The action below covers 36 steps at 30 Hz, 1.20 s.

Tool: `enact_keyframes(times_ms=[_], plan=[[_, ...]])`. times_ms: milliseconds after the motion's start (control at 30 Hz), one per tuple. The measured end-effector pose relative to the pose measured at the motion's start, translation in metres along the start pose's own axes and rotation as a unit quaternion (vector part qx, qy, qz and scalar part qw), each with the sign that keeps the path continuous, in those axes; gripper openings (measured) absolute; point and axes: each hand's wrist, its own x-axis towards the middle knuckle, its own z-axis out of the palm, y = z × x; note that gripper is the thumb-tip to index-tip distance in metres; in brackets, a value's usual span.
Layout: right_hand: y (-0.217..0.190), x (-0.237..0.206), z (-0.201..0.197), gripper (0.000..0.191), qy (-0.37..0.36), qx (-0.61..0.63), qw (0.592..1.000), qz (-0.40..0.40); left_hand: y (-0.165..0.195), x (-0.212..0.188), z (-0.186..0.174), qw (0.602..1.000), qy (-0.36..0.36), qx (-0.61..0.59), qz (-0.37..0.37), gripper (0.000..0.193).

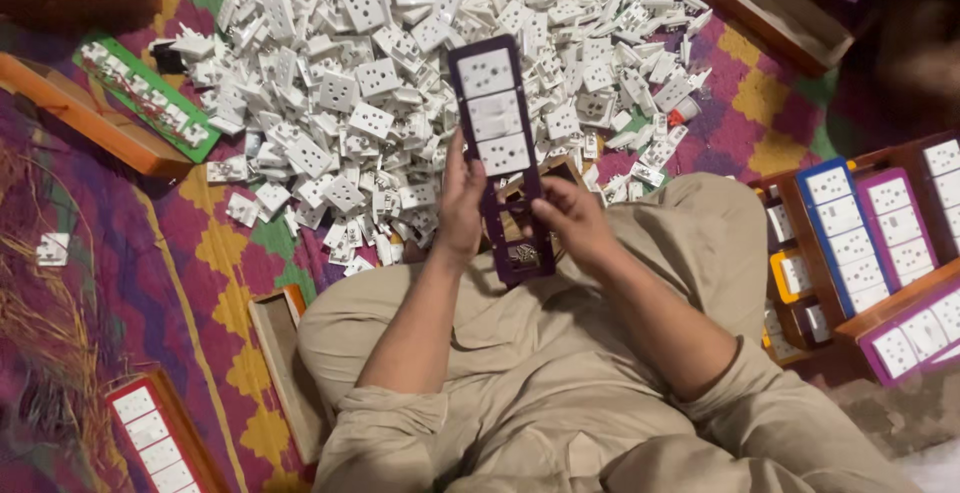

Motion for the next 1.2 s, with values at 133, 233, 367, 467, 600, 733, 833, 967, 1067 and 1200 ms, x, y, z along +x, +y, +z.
enact_keyframes(times_ms=[133,233,367,467,600,733,833,967,1067,1200], plan=[[-0.030,-0.002,-0.044,0.037,-0.037,0.154,0.981,0.114,0.009,-0.010,0.000,0.998,0.057,0.015,0.000,0.075],[-0.051,-0.016,-0.058,0.044,-0.088,0.289,0.943,0.137,0.012,-0.017,0.005,0.999,0.022,-0.030,0.005,0.080],[-0.068,-0.040,-0.052,0.047,-0.209,0.472,0.850,0.103,0.014,-0.018,0.008,0.999,0.024,0.007,-0.034,0.089],[-0.074,-0.047,-0.045,0.036,-0.113,0.559,0.814,0.114,0.014,-0.017,0.003,0.997,0.031,0.056,-0.042,0.092],[-0.078,-0.054,-0.042,0.025,-0.227,0.610,0.756,0.070,0.014,-0.018,-0.006,1.000,-0.001,0.006,0.000,0.083],[-0.088,-0.064,-0.030,0.027,-0.179,0.616,0.766,0.038,0.014,-0.016,-0.015,1.000,-0.005,-0.029,0.010,0.068],[-0.097,-0.067,-0.013,0.030,-0.202,0.616,0.760,0.039,0.013,-0.013,-0.019,1.000,-0.002,-0.020,0.014,0.061],[-0.111,-0.067,-0.008,0.043,-0.205,0.559,0.802,0.047,0.018,-0.011,-0.026,0.998,0.022,-0.006,0.064,0.071],[-0.123,-0.067,-0.023,0.056,-0.099,0.321,0.942,0.031,0.036,-0.016,-0.032,0.969,0.067,0.160,0.176,0.079],[-0.128,-0.055,-0.044,0.060,-0.106,0.133,0.979,0.114,0.060,-0.028,-0.020,0.792,-0.036,0.487,0.366,0.089]])
